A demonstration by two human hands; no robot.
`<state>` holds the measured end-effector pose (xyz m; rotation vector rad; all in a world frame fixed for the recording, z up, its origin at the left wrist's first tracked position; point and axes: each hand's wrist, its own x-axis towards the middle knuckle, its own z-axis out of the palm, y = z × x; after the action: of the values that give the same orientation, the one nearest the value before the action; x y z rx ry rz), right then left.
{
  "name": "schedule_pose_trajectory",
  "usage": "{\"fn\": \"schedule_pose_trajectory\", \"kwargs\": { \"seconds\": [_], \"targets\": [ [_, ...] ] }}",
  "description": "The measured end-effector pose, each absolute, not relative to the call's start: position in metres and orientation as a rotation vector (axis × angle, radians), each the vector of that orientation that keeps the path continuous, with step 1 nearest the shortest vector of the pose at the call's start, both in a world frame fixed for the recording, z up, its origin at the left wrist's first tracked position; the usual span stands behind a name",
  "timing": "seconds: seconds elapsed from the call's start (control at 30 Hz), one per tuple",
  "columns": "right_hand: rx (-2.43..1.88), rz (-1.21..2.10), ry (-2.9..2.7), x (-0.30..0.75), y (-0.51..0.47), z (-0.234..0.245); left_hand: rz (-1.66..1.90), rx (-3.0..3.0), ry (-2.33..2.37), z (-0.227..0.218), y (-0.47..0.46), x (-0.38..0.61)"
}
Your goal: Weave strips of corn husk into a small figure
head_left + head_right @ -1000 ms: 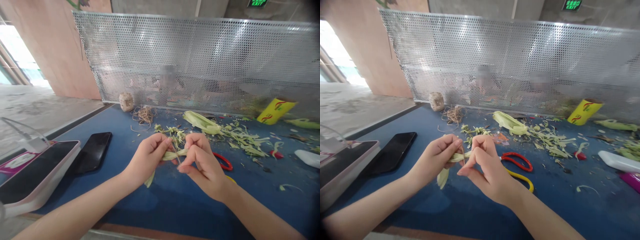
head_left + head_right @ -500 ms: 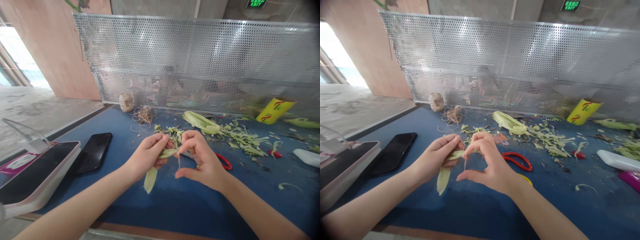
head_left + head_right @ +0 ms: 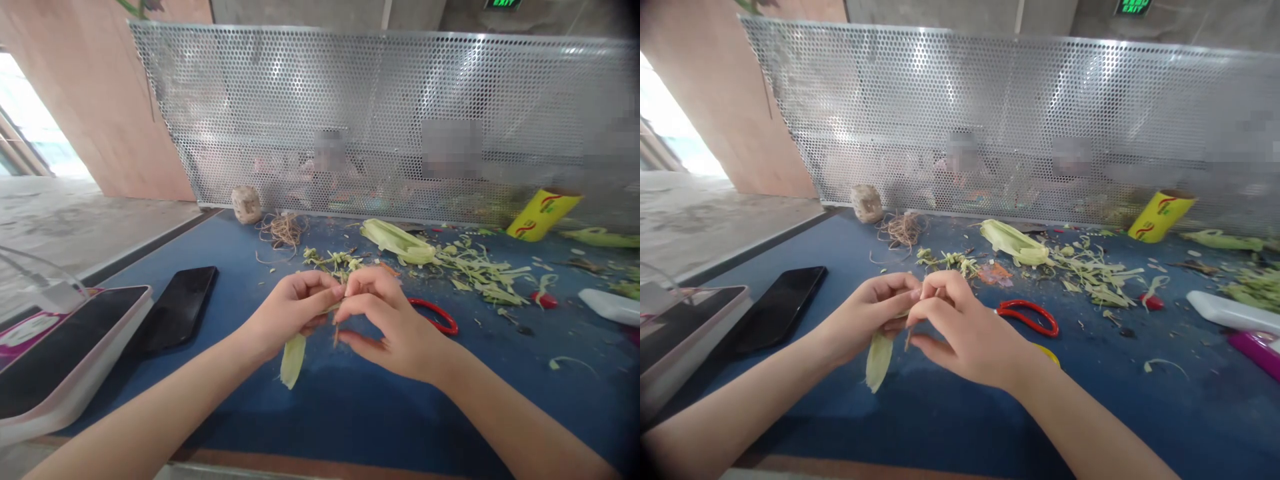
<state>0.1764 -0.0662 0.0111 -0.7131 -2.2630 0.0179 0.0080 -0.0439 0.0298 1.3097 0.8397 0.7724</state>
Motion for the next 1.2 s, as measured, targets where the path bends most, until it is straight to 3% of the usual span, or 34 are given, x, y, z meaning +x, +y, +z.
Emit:
{"fn": "schedule_pose_trajectory", "kwargs": {
  "seconds": [0.2,1.2],
  "targets": [
    [-0.694,-0.030,-2.214,0.177,-0.064,0.009,0.822,1.373,0.842,0.029,-0.045,0.009],
    [-0.593,0.451,-2.236,0.175,-0.062,0.018,1.061,1.649,0.884,0.025,-0.048,0.010]
  ]
}}
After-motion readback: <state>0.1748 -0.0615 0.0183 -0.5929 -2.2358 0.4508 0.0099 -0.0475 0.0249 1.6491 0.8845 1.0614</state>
